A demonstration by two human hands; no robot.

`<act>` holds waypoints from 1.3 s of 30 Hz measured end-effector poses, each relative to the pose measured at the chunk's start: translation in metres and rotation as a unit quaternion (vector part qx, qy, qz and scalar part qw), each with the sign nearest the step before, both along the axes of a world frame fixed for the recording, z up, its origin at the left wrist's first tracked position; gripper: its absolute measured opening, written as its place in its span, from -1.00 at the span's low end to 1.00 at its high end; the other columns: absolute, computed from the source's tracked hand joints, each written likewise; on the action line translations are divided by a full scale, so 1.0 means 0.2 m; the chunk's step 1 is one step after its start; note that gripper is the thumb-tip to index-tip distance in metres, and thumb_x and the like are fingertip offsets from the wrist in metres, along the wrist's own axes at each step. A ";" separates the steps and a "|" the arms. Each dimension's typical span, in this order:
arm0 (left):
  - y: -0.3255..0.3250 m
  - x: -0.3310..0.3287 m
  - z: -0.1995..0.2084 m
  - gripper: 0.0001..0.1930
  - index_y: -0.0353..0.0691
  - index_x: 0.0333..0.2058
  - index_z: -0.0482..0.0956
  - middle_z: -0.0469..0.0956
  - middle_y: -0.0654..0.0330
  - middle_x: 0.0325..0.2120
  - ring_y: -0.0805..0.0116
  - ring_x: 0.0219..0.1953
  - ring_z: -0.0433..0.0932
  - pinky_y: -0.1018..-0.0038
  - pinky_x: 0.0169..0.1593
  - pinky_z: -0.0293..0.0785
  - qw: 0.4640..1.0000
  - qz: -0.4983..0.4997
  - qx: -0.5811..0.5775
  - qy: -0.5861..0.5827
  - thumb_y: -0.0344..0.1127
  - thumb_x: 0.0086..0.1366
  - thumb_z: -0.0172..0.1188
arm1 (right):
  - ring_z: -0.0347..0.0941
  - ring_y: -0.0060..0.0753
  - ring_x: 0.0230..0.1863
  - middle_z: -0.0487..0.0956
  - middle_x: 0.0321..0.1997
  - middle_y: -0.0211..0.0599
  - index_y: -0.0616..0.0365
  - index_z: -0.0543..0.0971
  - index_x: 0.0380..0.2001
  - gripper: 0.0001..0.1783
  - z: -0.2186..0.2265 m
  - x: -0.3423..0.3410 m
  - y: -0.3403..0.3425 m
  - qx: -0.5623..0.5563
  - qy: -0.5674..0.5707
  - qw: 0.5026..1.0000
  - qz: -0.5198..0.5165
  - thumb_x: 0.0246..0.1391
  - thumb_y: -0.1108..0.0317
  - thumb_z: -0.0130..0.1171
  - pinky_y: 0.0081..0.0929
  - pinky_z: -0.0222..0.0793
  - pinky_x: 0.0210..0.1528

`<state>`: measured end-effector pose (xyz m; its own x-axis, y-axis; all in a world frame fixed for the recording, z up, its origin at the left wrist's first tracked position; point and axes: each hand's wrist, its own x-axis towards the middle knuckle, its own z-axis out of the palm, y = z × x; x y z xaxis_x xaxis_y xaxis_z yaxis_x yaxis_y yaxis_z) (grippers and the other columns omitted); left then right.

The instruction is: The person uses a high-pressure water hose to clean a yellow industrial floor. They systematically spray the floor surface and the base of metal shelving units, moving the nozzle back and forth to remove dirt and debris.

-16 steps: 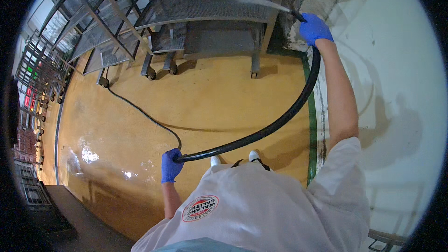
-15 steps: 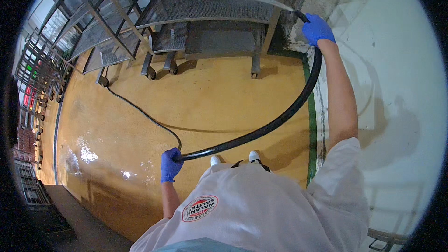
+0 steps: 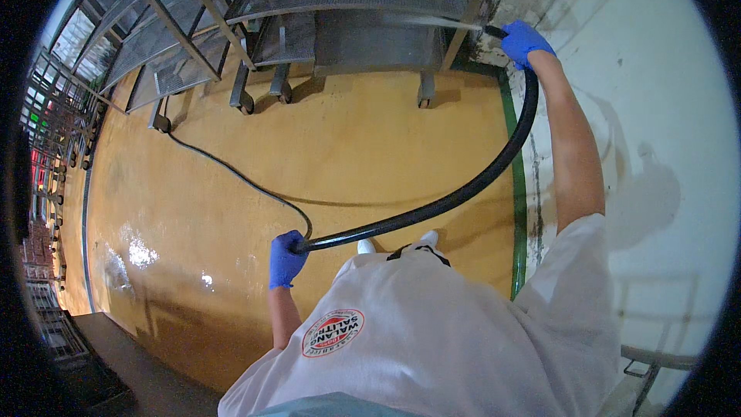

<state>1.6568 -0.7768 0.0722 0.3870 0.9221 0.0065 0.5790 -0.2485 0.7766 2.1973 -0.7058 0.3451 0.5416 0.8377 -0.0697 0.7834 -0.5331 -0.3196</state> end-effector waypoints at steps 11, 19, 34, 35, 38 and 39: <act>-0.06 -0.16 -0.07 -0.81 -0.26 -0.69 0.39 0.33 0.01 -0.78 0.14 -0.75 0.27 0.40 -0.62 0.19 0.999 0.013 -0.013 0.039 -0.38 -0.13 0.26 | 0.37 -0.35 -0.71 0.42 -0.60 -0.18 0.29 0.48 -0.27 -0.70 -0.46 0.07 -0.01 -0.074 -0.035 0.996 -0.022 -0.11 0.44 -0.12 -0.40 0.30 -0.69; -0.09 -0.15 -0.04 -0.71 -0.27 -0.70 0.35 0.24 0.01 -0.81 0.16 -0.74 0.12 0.39 -0.63 0.16 0.999 0.016 -0.020 0.044 -0.32 -0.09 0.32 | 0.28 -0.46 -0.76 0.38 -0.66 -0.31 0.08 0.40 0.06 -0.52 -0.53 -0.04 -0.02 -0.007 0.183 0.982 0.051 -0.02 0.37 -0.04 -0.45 0.29 -0.72; -0.14 -0.58 0.03 -0.70 -0.26 -0.75 0.29 0.09 0.17 -0.82 0.49 -0.68 0.06 0.46 -0.63 0.08 0.987 0.124 0.022 0.100 -0.45 -0.11 0.31 | 0.19 -0.51 -0.86 0.26 -0.75 -0.43 -0.07 0.40 0.04 -0.58 -1.07 -0.45 -0.09 0.250 0.453 0.834 -0.193 0.06 0.37 -0.01 -0.49 0.14 -0.84; -0.15 -0.60 0.03 -0.70 -0.26 -0.74 0.29 0.08 0.18 -0.82 0.51 -0.68 0.06 0.47 -0.63 0.07 0.986 0.133 0.023 0.101 -0.44 -0.11 0.31 | 0.19 -0.51 -0.87 0.26 -0.75 -0.43 -0.05 0.42 0.00 -0.62 -1.09 -0.45 -0.09 0.273 0.470 0.814 -0.206 0.06 0.37 0.00 -0.48 0.12 -0.86; -0.18 -0.63 0.04 -0.71 -0.26 -0.74 0.30 0.09 0.21 -0.81 0.55 -0.66 0.07 0.48 -0.63 0.06 0.983 0.152 0.026 0.096 -0.46 -0.10 0.30 | 0.18 -0.50 -0.86 0.27 -0.75 -0.43 -0.07 0.41 -0.04 -0.65 -1.15 -0.44 -0.07 0.333 0.507 0.757 -0.243 0.06 0.38 0.00 -0.47 0.12 -0.86; -0.19 -0.65 0.04 -0.73 -0.26 -0.73 0.31 0.09 0.23 -0.80 0.56 -0.64 0.08 0.49 -0.62 0.06 0.984 0.154 0.027 0.091 -0.48 -0.10 0.28 | 0.18 -0.51 -0.85 0.27 -0.74 -0.44 -0.11 0.37 0.02 -0.61 -1.17 -0.46 -0.06 0.347 0.512 0.744 -0.253 0.08 0.38 -0.01 -0.47 0.15 -0.84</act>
